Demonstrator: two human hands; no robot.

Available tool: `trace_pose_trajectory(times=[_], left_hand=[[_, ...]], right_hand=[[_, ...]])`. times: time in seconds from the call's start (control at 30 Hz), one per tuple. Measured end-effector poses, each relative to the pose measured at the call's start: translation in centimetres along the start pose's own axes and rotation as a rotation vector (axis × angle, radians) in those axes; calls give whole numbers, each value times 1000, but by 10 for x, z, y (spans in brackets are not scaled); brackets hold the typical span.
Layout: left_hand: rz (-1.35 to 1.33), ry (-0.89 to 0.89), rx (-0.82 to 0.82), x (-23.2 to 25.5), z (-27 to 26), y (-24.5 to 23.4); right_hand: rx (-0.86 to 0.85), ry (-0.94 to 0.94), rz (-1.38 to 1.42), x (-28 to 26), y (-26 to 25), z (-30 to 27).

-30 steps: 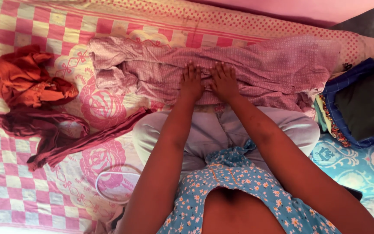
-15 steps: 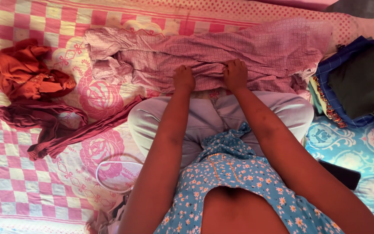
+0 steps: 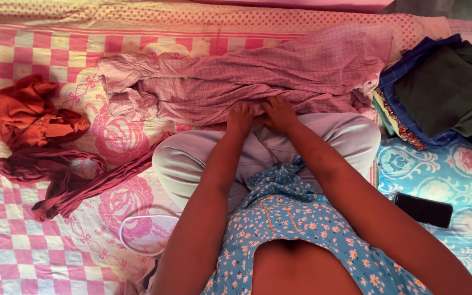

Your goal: Fold a pink checkered shirt while sitting.

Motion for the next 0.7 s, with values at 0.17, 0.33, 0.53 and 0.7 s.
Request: trace_pose_trajectory(times=[0.17,0.33,0.53,0.7], left_hand=[[114,-46,-112,-13,1,17],[28,-60,-179,-17,-1,3],[-110,-172,-450,-21,-9,-21],[-189,-241,-685,-22,-14,-31]], right_hand=[[-79,54,-149,45,82,-27],[-101,154,-75,57,76,-29],[-315,330,255,69,82,-32],[-436,382,335,61,79,-29]])
Point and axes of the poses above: each hand's wrist, its own z-axis towards the middle knuckle, its own y-axis out of the palm, x = y × z, the point moved 7 cm from there along z, towards the middle knuckle, and after that the axes turned 4 degrees about -y, right-handed, at the moved point
